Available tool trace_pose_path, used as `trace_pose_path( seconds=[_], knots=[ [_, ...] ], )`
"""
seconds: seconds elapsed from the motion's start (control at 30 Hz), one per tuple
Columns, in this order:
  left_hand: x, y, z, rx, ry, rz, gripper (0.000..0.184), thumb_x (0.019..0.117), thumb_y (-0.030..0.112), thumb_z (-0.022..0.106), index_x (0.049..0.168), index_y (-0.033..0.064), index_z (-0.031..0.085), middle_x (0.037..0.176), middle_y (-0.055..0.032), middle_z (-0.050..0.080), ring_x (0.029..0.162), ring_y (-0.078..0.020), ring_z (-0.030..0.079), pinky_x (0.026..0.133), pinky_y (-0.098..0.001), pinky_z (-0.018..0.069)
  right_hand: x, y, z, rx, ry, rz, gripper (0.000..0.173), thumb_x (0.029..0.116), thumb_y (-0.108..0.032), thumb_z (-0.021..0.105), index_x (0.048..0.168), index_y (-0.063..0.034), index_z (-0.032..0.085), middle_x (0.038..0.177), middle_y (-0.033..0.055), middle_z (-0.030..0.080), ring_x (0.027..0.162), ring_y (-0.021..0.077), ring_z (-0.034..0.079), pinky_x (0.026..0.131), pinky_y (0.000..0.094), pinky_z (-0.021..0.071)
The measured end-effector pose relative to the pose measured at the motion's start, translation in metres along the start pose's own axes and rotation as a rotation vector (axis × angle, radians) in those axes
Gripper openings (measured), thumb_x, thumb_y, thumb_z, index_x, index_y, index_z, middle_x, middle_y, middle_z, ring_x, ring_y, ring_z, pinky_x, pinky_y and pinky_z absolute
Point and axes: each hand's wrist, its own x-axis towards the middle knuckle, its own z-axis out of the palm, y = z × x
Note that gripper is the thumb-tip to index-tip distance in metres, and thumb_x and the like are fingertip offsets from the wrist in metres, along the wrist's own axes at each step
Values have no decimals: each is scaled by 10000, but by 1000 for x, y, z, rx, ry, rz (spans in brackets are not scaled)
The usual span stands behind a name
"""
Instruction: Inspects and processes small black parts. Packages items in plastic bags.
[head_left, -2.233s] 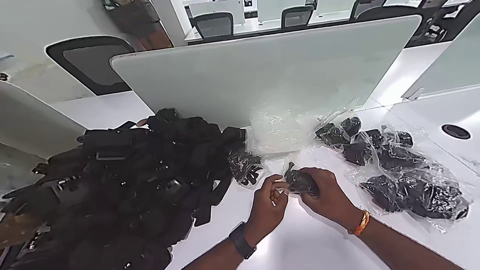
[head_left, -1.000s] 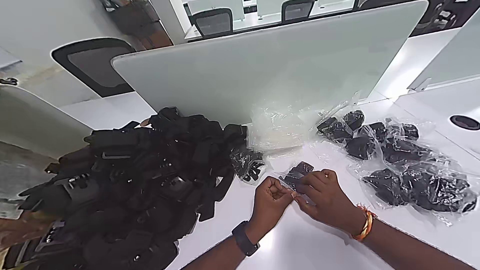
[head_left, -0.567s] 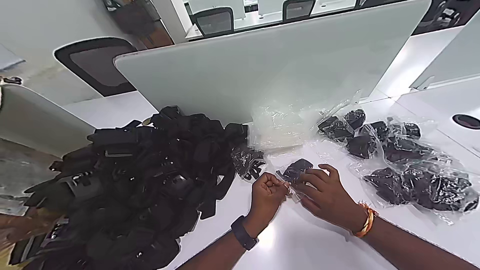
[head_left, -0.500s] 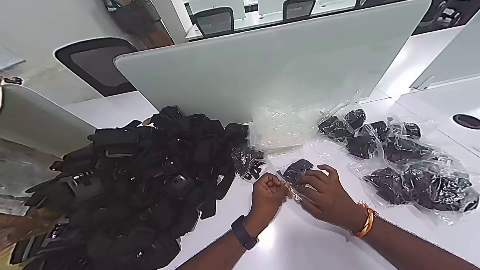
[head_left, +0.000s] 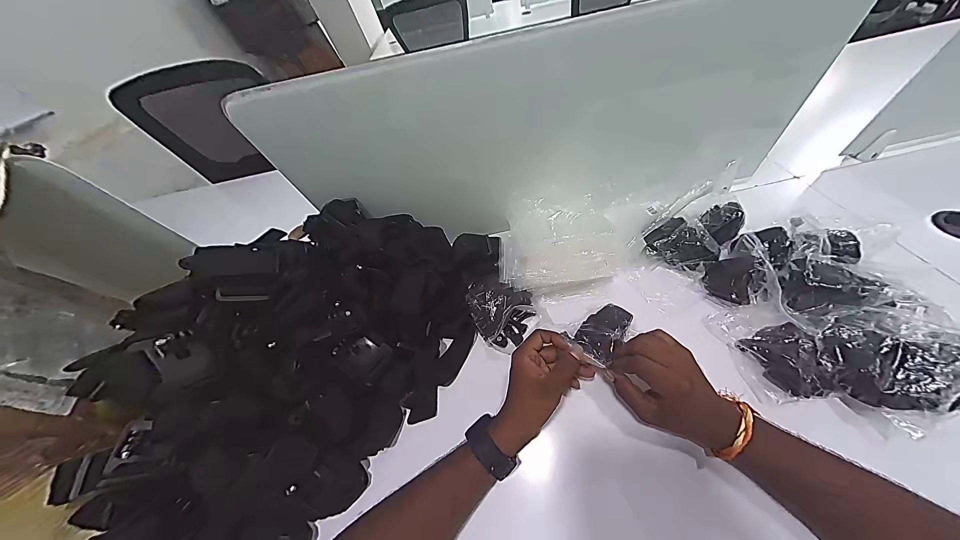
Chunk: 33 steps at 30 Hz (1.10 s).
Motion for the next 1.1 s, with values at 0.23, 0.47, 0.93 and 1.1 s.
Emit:
trace_pose_path(
  seconds=[0.23, 0.47, 0.93, 1.1],
  knots=[
    [13, -4, -20, -153, -274, -2, 555, 1061, 544, 381, 1244, 45, 543, 1185, -167, 707, 1059, -318, 717, 821, -443, 620, -2, 8, 0, 33, 139, 83, 187, 1006, -262, 579, 974, -119, 696, 961, 58, 732, 902, 157, 676, 792, 340, 527],
    [14, -9, -21, -98, -258, 348, 790, 1024, 679, 307, 1257, -8, 620, 1255, -193, 678, 1174, -303, 657, 1053, -453, 511, -1, 8, 0, 30, 175, 134, 186, 998, -258, 580, 958, -117, 695, 928, 43, 723, 884, 140, 668, 803, 342, 522],
    [-25, -11, 8, 860, -345, 827, 264, 998, 256, 607, 920, 31, 721, 781, -70, 701, 732, -141, 679, 694, -284, 577, 0, 10, -1, 60, 188, 193, 201, 976, -238, 580, 908, -74, 675, 860, 75, 696, 829, 159, 660, 735, 328, 531],
    [-25, -11, 10, 842, -310, 440, 256, 1009, 219, 607, 936, 3, 723, 670, -46, 645, 566, -94, 587, 560, -262, 523, 1, 3, 1, 184, 131, 201, 178, 969, -171, 584, 897, -22, 651, 859, 96, 662, 797, 110, 639, 705, 231, 541]
  ],
)
